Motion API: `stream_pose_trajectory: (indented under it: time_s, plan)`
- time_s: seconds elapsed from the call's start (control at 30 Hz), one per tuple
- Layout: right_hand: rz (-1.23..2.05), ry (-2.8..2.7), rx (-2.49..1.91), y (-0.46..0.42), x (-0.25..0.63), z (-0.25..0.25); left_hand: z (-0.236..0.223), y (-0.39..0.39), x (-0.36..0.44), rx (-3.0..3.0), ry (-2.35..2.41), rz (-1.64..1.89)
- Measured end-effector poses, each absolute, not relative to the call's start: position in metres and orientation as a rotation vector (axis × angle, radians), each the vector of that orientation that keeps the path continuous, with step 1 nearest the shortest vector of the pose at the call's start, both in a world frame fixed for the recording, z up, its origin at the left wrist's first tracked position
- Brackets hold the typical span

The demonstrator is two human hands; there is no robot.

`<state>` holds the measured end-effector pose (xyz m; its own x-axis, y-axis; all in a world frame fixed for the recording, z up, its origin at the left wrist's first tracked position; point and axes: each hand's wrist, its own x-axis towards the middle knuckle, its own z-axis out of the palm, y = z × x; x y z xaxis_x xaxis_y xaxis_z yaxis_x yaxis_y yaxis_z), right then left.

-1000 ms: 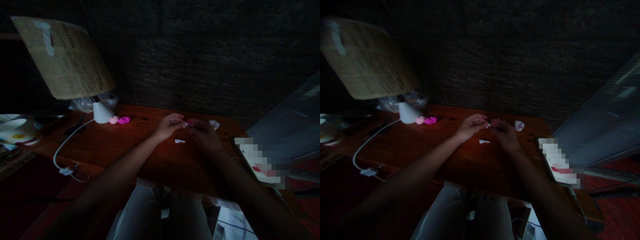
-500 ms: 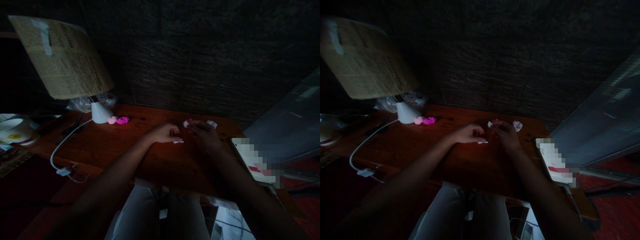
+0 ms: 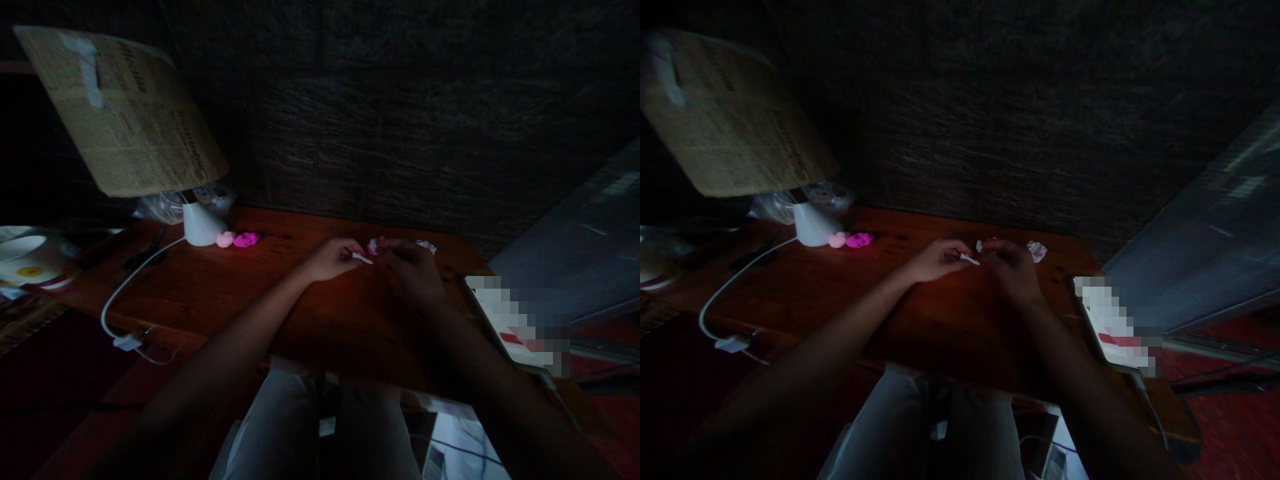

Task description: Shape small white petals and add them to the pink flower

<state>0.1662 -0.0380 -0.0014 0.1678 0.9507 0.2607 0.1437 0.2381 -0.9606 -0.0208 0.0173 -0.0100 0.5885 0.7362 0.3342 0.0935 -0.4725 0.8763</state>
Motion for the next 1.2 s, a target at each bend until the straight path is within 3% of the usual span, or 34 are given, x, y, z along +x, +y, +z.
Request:
stream_pose_trajectory:
  time_s: [0.37, 1.2]
  plan:
    - [0.828, -1.349, -1.234, -0.033, 0.165, -0.012, -0.015, 0.022, -0.015, 1.479, 0.711, 1.017]
    - [0.808, -1.352, -1.202, -0.035, 0.167, -0.011, -0.022, 0.022, -0.009, 1.620, 0.574, 1.023]
